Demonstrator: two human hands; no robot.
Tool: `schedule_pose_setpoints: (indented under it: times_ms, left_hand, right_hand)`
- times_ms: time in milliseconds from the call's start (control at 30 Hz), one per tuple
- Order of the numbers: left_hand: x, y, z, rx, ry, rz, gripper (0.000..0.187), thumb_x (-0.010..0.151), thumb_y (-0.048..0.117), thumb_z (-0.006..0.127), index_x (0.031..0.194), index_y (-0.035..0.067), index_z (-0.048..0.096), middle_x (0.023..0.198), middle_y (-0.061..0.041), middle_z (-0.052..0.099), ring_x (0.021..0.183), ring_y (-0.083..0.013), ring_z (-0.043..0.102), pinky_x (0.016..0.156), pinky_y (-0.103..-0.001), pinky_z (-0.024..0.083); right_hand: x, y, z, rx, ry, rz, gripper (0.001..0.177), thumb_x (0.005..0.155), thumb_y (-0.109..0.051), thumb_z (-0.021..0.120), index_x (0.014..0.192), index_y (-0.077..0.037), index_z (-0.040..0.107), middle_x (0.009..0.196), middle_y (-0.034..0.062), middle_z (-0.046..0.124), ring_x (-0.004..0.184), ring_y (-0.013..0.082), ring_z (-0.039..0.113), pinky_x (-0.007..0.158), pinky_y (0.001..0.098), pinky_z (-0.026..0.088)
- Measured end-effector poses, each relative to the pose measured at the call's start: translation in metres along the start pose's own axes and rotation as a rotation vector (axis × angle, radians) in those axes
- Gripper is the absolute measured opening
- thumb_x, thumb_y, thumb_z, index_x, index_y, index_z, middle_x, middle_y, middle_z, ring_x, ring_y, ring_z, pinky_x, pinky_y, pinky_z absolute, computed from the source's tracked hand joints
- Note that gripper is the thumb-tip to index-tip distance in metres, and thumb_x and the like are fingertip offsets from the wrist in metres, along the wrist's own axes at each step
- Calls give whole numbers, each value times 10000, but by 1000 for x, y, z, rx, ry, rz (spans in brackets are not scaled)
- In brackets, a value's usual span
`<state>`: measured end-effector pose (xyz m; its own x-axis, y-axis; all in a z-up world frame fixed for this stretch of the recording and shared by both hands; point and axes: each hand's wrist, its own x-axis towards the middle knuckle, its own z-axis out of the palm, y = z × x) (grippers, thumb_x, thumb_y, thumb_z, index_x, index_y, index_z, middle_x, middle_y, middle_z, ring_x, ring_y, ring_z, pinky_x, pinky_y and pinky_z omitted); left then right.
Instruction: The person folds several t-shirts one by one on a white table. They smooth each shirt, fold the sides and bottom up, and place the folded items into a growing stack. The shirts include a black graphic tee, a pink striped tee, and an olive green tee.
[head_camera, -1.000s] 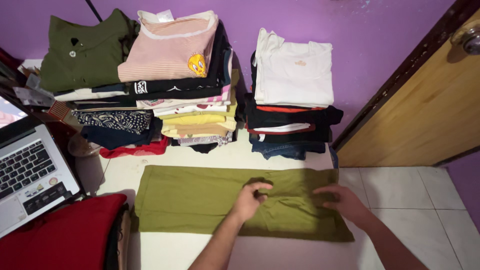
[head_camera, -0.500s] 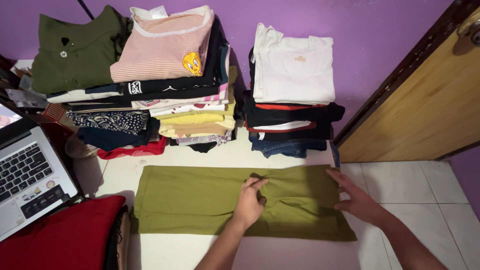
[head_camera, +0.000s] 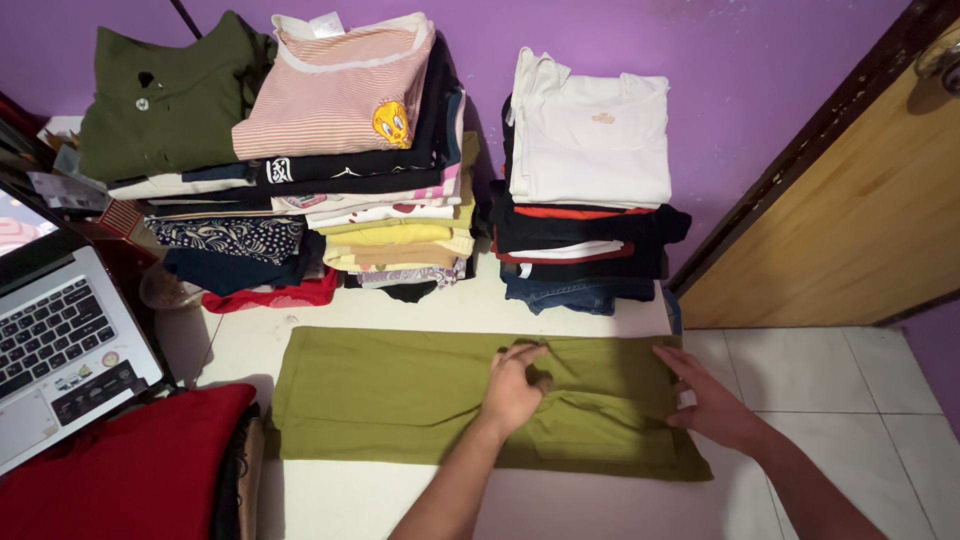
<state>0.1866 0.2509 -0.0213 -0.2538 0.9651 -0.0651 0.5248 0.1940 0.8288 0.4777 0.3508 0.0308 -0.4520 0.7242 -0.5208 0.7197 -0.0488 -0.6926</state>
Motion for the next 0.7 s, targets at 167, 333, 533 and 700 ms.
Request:
schedule_pose_setpoints:
  times_ms: [167,333,533,700]
  left_hand:
    - [-6,-4,6,52,81,29,538,779,86,724,1314,76,670,1421,-108,596,1244,-359,503,1107,-386,411]
    - [-17,2,7,168,82,59,617,773,54,714,1378,47,594,1436,-100,555,1245,-356,475,1113,-386,394]
    - [-27,19,0,183,63,34,460,865,137,703,1324,132,666,1453,-70,560,1306,-334,460,1120,-421,396]
    - [-4,28,11,243,29,-131,574,859,206,708,1417,152,589,1520,-94,457,1364,-354,360,1097,-546,274]
  right_hand:
    - [8,8,3,-38,28,-12,1109,751,148,750,1620,-342,266,1618,-66,218,1145,193,557,903,330,614]
    - [17,19,8,-125,56,-32,1084,719,136,743,1590,-252,228,1597,-25,256,1039,229,623,958,327,585]
    - [20,22,11,-171,71,22,1129,741,-42,875,1639,-322,250,1547,9,250,1077,204,583,971,320,579]
    - [25,22,29,-402,528,-206,693,830,-250,794,1441,-171,477,1444,138,412,1195,341,543,1048,421,489]
